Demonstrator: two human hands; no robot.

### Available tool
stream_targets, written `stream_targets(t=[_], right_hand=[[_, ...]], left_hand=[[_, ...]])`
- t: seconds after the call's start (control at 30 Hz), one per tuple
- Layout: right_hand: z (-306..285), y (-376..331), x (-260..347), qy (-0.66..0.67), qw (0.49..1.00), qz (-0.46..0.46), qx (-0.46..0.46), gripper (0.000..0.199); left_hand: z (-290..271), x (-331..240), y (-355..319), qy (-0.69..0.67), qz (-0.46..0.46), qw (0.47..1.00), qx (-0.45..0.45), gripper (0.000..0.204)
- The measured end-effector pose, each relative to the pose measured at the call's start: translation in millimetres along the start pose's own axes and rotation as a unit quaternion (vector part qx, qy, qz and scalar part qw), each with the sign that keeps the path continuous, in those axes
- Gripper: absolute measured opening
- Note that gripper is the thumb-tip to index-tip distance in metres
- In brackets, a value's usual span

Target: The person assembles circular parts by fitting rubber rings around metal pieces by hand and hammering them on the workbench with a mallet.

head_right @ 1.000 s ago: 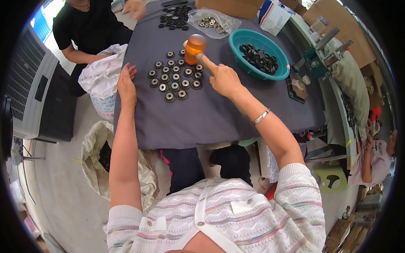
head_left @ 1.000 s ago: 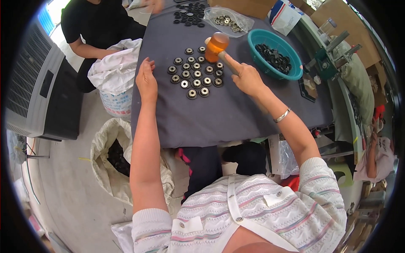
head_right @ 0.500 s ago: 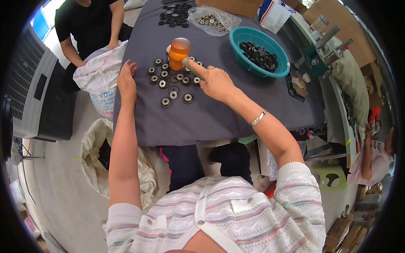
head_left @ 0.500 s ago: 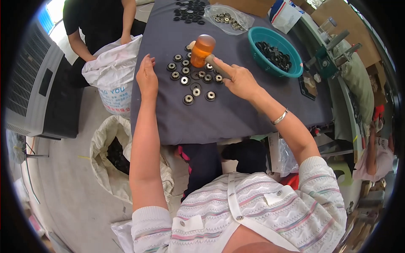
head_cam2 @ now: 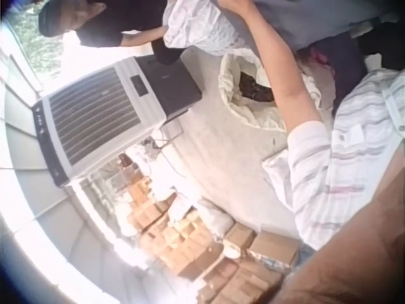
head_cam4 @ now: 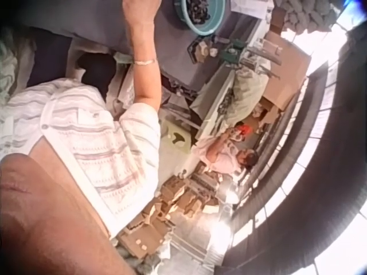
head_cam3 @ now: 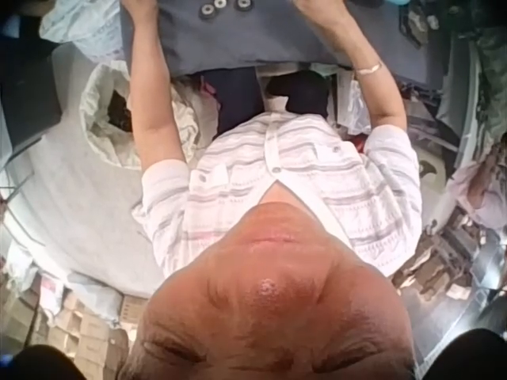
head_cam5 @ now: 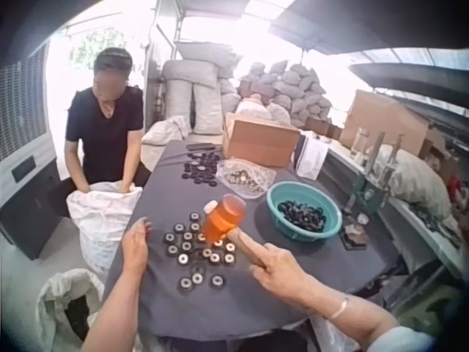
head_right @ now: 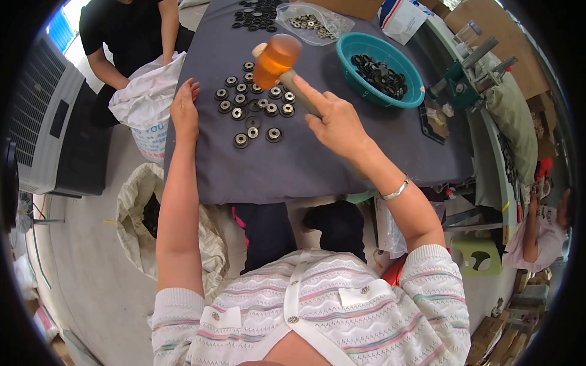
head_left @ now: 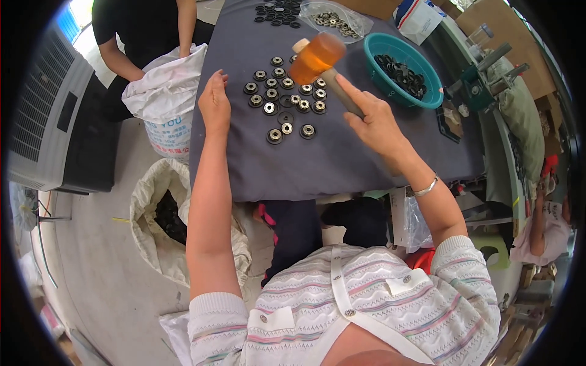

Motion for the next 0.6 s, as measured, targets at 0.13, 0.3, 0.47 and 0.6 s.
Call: stream_targets(t=[0.13,0.3,0.47,0.6], right_hand=[[1.6,-24.9,-32.0,0.114,0.99,0.06,-0.064,0.073],[-0.2,-55.1,-64.8,0.196,0.942,0.272,-0.022,0.067],[-4.7,-50.9,-80.7,0.052,0.98,0.19,0.005,0.063],[-7.1,-49.2,-84.0,-0.131,0.976,0.174,0.023,0.059]], left_hand=[[1.2,-11.6,-6.3,0.081,0.043,0.996,0.01,0.029],[11.0,-41.9,-23.2,0.183,0.192,0.954,0.136,0.015],[17.1,-43.7,-32.5,0.207,0.259,0.92,0.208,0.019],[30.8,-37.3,-40.9,0.336,0.273,0.868,0.242,0.023]])
Point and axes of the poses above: each hand's wrist, its own y-axis towards the middle knuckle, its own z-axis out of the palm, x = y × z, the point moved 3 cm from there along y, towards the middle knuckle
